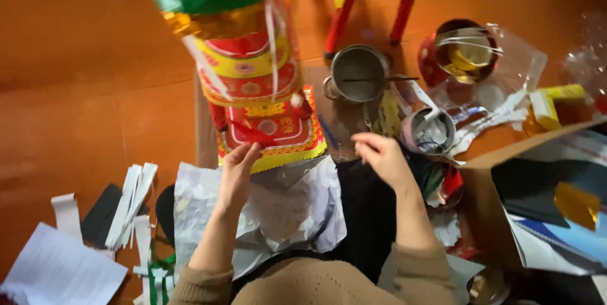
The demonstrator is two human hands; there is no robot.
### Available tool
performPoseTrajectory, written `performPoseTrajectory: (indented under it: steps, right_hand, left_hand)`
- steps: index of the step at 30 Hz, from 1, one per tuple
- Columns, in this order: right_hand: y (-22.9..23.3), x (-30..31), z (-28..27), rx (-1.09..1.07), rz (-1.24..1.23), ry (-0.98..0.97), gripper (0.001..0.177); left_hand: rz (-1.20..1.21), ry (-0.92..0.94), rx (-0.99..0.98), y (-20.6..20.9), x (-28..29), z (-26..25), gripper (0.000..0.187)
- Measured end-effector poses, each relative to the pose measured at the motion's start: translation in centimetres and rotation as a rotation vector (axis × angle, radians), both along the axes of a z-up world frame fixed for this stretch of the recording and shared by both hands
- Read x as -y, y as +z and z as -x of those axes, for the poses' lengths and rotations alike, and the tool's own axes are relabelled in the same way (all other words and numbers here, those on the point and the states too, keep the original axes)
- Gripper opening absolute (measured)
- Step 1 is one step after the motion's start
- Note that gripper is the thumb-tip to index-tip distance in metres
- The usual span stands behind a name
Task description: Decorating a traditional paper horse figure with paper flowers and other ornaments
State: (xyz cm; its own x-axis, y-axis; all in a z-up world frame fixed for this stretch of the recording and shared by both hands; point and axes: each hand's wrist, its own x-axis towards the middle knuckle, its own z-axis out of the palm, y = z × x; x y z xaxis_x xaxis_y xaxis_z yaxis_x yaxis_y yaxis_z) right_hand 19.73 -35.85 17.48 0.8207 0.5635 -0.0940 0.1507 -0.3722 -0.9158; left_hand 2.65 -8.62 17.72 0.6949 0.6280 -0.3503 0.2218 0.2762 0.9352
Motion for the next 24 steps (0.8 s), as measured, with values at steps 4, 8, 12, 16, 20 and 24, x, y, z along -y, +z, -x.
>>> performPoseTrajectory:
  steps: [4, 8, 12, 16, 20, 24]
  right_hand:
    - [4.1, -2.0, 3.4, 0.112, 0.022, 0.143, 0.024]
    - [3.0, -2.2, 3.8, 0.161, 0.045, 0.163, 0.019]
    - [3.7, -2.5, 4.8, 0.202, 0.019, 0.184, 0.017]
    - [2.1, -2.4, 4.6, 0.226, 0.032, 0.175, 0.017]
    - [2.4, -2.6, 4.7, 0.212, 0.011, 0.131, 0.017]
    - [3.3, -3.0, 5.1, 0.320, 0.026, 0.150, 0.017]
  left_hand:
    - [0.033, 0.014, 0.038, -1.5, -0.4, 0.0, 0.022]
    - [-0.022, -0.069, 0.044, -2.6, -0.1, 0.5, 0.022]
    - [-0.031, -0.043, 0.064, -1.3, -0.8, 0.8, 0.019]
    - [0.019, -0.005, 0.113, -2.4, -0.9, 1.0, 0.018]
    - [0.062, 0.029, 0.152, 1.2, -0.1, 1.0, 0.015]
    - [0.127, 0.104, 0.230, -2.4, -0.3, 1.2, 0.013]
